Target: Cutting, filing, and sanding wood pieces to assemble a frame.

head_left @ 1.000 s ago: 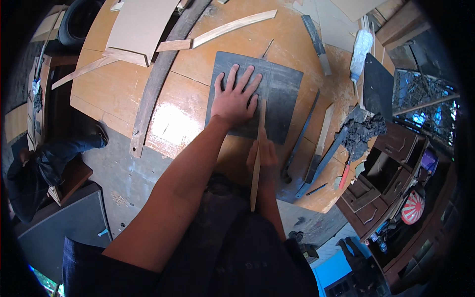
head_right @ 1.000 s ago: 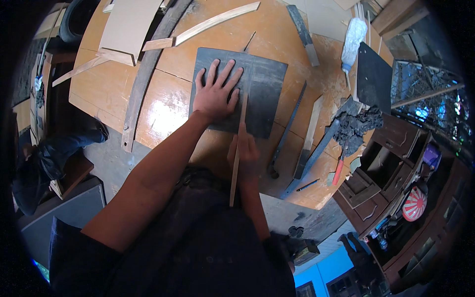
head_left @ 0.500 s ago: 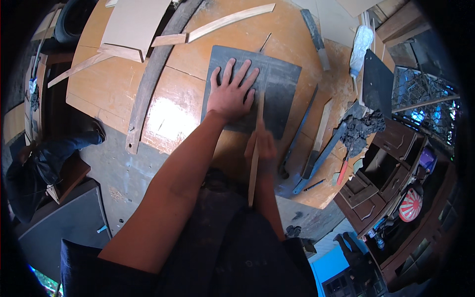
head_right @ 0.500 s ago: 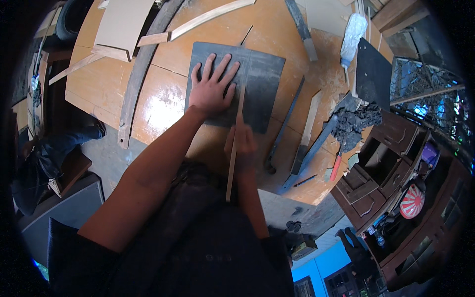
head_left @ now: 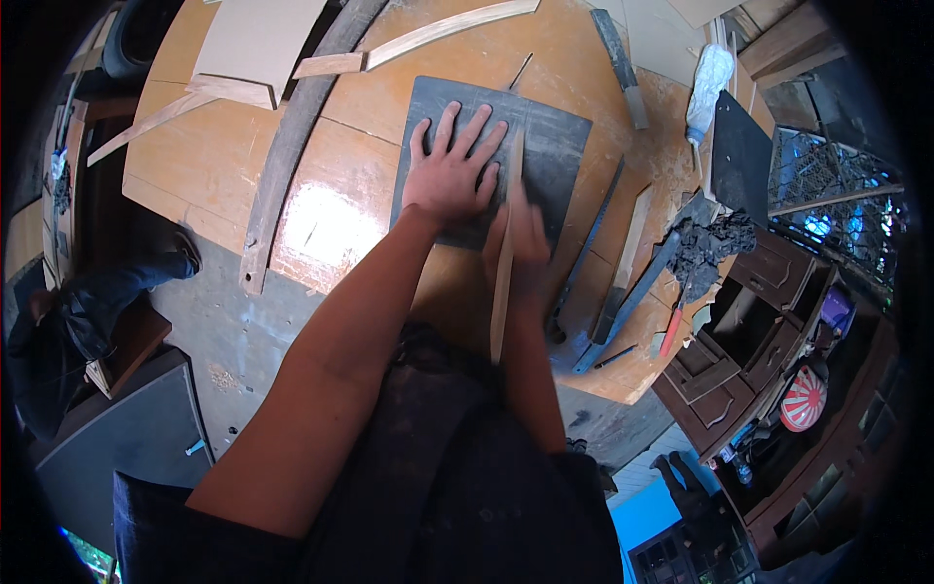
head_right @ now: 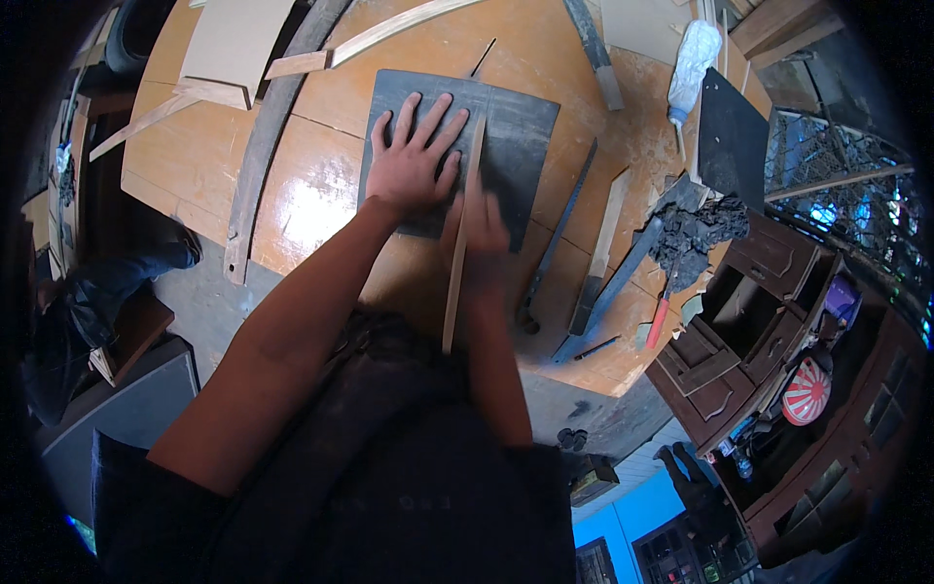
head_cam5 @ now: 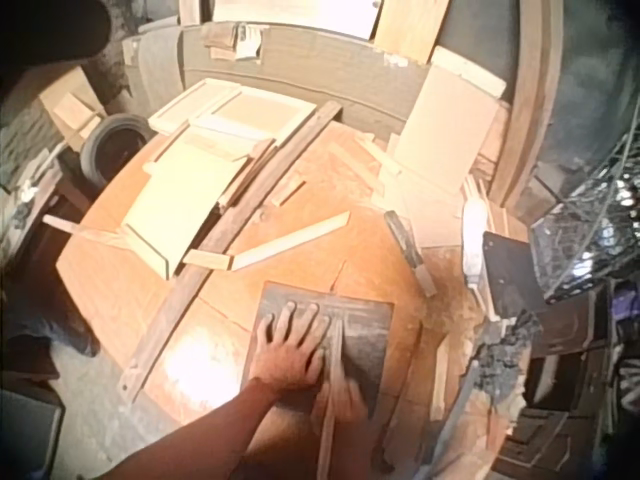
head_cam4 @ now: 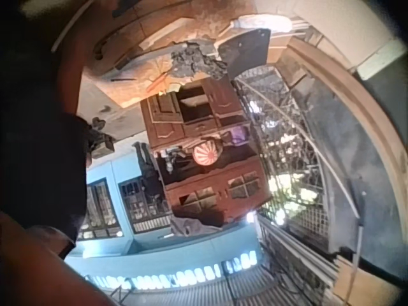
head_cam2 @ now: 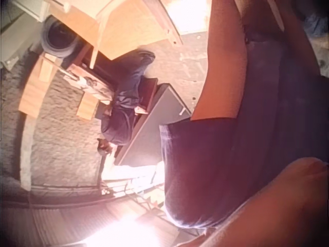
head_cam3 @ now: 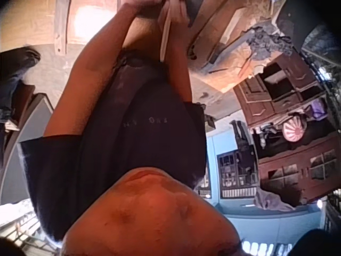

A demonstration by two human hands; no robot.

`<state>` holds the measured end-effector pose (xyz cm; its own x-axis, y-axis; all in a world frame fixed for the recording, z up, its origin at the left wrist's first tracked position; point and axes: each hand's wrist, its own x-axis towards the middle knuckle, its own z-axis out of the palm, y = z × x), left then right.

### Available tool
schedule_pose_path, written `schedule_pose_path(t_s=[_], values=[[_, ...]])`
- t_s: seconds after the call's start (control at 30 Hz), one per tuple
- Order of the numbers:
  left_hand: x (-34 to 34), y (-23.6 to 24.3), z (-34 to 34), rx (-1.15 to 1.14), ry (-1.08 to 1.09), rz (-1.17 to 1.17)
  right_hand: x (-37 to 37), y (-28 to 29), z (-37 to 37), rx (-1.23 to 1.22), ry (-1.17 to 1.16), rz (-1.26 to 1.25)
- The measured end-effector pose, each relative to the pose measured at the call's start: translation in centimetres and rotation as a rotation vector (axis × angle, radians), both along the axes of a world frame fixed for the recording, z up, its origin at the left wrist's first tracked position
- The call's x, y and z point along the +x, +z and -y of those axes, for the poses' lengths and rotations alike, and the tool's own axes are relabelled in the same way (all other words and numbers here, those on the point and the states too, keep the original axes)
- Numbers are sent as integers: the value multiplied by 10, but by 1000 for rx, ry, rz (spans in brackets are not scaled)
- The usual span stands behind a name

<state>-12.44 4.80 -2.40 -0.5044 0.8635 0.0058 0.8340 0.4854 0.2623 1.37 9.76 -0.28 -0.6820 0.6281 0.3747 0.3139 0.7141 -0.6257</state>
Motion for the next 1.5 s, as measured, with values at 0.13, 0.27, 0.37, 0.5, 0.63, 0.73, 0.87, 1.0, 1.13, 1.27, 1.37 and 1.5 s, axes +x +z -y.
schedule_pose_path(t_s=[0.13,0.27,0.37,0.5,0.63,0.73,0.87,1.0,1.13,1.27,1.37,1.5], values=[[-4,1,3,5,8,-5,-11,-2,-2,16,8,15],[-1,3,5,-40,22,3,44,1,44,-25,19,88],[3,6,5,-35,13,6,39,1,32,-28,-4,67],[2,1,-1,-6,-2,-3,-17,-20,-25,284,52,-43],[-2,4,5,-32,20,-23,32,-3,29,34,22,87],[0,7,3,-55,17,-6,58,0,53,-11,-8,35],[2,1,1,-19,3,-18,-4,-11,0,41,-13,6],[-1,0,3,-34,4,-12,-15,-13,-10,199,53,13],[-2,3,5,-31,16,-19,41,3,45,7,-5,53],[-1,1,2,-26,-10,-14,9,3,16,57,-26,60],[0,-1,2,-22,-23,-9,-24,3,-13,34,-29,-8],[-3,-1,6,-32,-2,-31,29,3,40,48,-10,29]])
